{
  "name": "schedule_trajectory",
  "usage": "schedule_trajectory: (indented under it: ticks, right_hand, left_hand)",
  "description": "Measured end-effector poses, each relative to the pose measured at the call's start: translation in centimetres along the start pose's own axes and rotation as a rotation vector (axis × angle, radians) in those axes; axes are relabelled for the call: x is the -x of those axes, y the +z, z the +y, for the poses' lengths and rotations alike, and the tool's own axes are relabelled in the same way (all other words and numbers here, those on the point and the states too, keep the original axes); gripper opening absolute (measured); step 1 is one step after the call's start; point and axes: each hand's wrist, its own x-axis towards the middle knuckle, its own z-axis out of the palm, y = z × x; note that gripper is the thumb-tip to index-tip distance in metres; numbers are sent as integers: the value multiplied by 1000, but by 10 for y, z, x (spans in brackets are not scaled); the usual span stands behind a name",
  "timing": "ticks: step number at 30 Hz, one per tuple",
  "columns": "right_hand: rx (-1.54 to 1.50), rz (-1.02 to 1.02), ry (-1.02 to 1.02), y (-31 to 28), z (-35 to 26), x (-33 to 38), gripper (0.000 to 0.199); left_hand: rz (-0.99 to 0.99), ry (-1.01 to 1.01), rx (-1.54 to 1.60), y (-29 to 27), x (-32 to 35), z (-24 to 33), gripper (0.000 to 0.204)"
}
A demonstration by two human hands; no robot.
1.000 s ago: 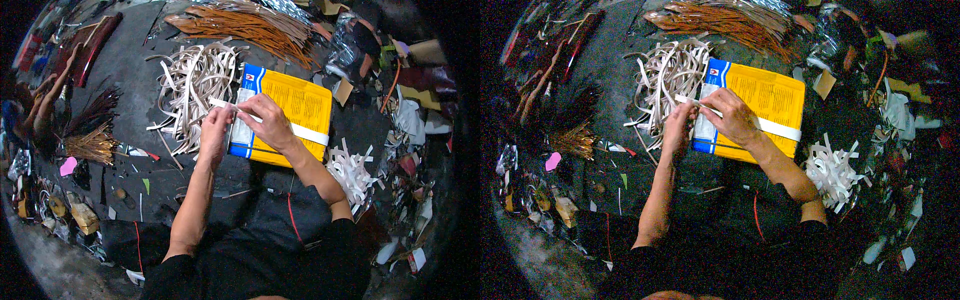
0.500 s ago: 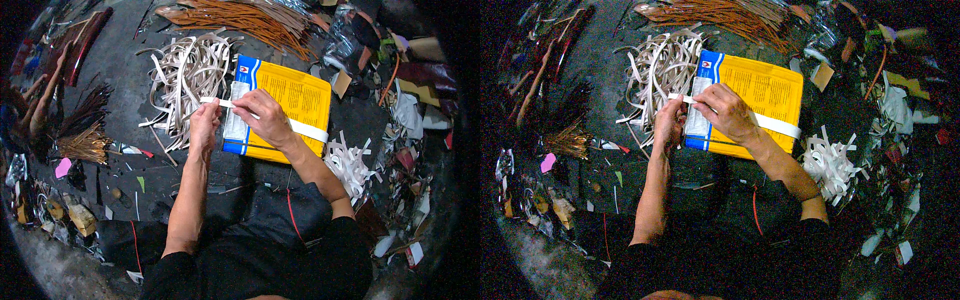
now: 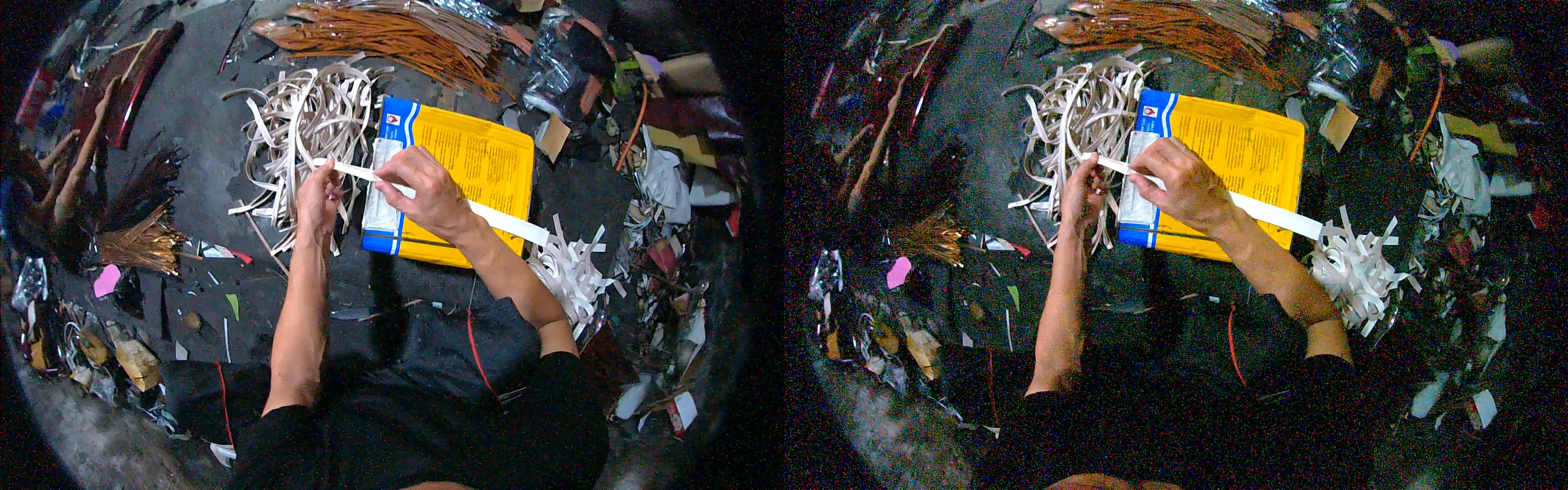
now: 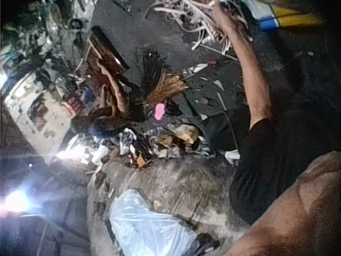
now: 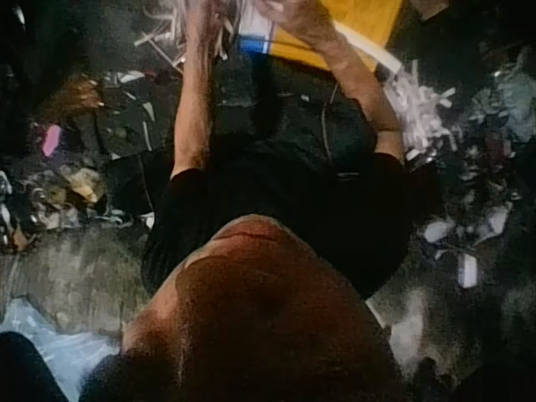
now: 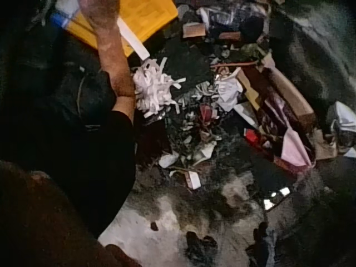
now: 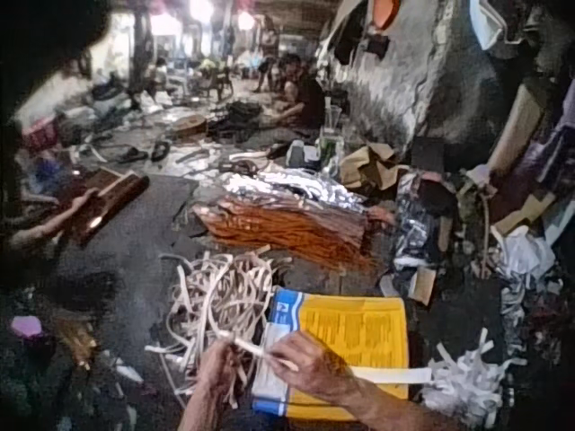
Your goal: The person sits on the floor and repeatedly tears white strips from a roll using both hands, placing the cut pieces into a pile on the floor. The person also briefly gathers and repositions the pile of cut strips.
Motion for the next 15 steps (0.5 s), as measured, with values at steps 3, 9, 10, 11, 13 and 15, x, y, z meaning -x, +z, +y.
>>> schedule_trajectory:
  ticks: [3, 9, 10, 11, 13, 15]
  right_hand:
    - [5, -3, 4, 2, 4, -1, 13]
    - [14, 32, -32, 1, 2, 1, 16]
    - [18, 12, -27, 0, 2, 2, 17]
    - [18, 12, -27, -1, 1, 2, 17]
    - [19, 15, -26, -1, -1, 1, 16]
    - [19, 13, -21, 1, -1, 3, 16]
  left_hand:
    - [-5, -84, 318, 27, 25, 6, 28]
    - [-86, 269, -611, 60, 71, 15, 22]
    - [-58, 174, -434, 64, 72, 17, 18]
    - [-41, 81, -429, 64, 72, 20, 19]
    - [-64, 54, -365, 57, 66, 16, 19]
    - [-89, 24, -299, 48, 58, 13, 20]
